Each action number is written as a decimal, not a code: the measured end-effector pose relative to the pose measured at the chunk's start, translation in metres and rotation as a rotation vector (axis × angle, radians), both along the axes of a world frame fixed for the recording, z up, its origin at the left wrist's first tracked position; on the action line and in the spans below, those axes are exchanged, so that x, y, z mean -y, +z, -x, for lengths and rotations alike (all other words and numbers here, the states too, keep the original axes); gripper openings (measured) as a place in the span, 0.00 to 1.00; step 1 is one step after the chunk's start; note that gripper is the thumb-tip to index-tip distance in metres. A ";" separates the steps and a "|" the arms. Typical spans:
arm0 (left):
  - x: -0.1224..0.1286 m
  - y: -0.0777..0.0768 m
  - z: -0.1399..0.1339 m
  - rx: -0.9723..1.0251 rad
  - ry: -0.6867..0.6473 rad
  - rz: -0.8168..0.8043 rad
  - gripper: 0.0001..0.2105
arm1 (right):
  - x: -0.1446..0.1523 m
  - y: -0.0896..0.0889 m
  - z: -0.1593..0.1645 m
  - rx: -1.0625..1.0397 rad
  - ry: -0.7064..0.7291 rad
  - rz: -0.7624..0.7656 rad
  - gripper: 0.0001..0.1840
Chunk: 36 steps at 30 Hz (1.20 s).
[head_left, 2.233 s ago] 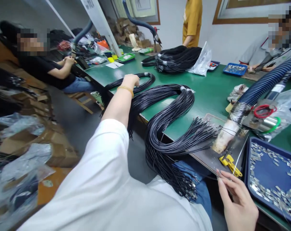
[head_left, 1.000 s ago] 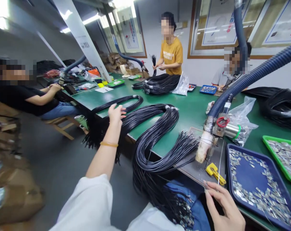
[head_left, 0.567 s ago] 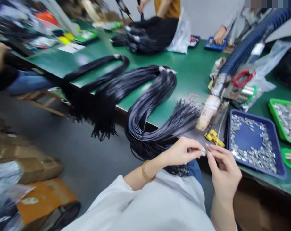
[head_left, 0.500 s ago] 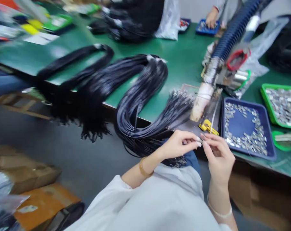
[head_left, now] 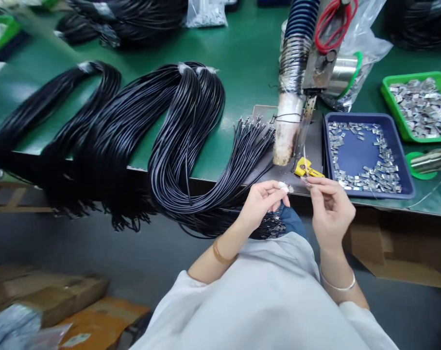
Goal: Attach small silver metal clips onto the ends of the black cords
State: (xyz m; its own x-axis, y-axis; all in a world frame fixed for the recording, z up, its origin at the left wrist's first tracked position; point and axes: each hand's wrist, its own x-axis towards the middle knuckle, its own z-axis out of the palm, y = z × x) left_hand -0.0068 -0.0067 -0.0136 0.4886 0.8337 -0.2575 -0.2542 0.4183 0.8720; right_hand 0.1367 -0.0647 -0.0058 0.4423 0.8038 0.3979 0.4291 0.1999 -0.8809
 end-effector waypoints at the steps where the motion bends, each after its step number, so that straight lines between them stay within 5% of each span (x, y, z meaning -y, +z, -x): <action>1: -0.002 0.001 0.000 0.001 -0.004 -0.001 0.13 | 0.000 0.003 -0.002 0.041 -0.005 -0.039 0.03; 8: -0.004 0.006 -0.003 -0.011 -0.006 -0.033 0.13 | 0.000 0.016 -0.004 0.353 0.114 -0.192 0.13; 14: -0.008 0.007 -0.007 -0.051 0.120 -0.069 0.11 | -0.008 0.009 -0.005 0.124 0.109 -0.052 0.05; 19: -0.010 0.011 -0.010 -0.037 0.099 -0.059 0.10 | -0.007 0.005 -0.007 0.047 0.109 -0.020 0.02; 36: -0.015 0.011 -0.015 -0.041 0.167 -0.162 0.05 | -0.016 -0.004 -0.014 0.548 0.130 -0.272 0.14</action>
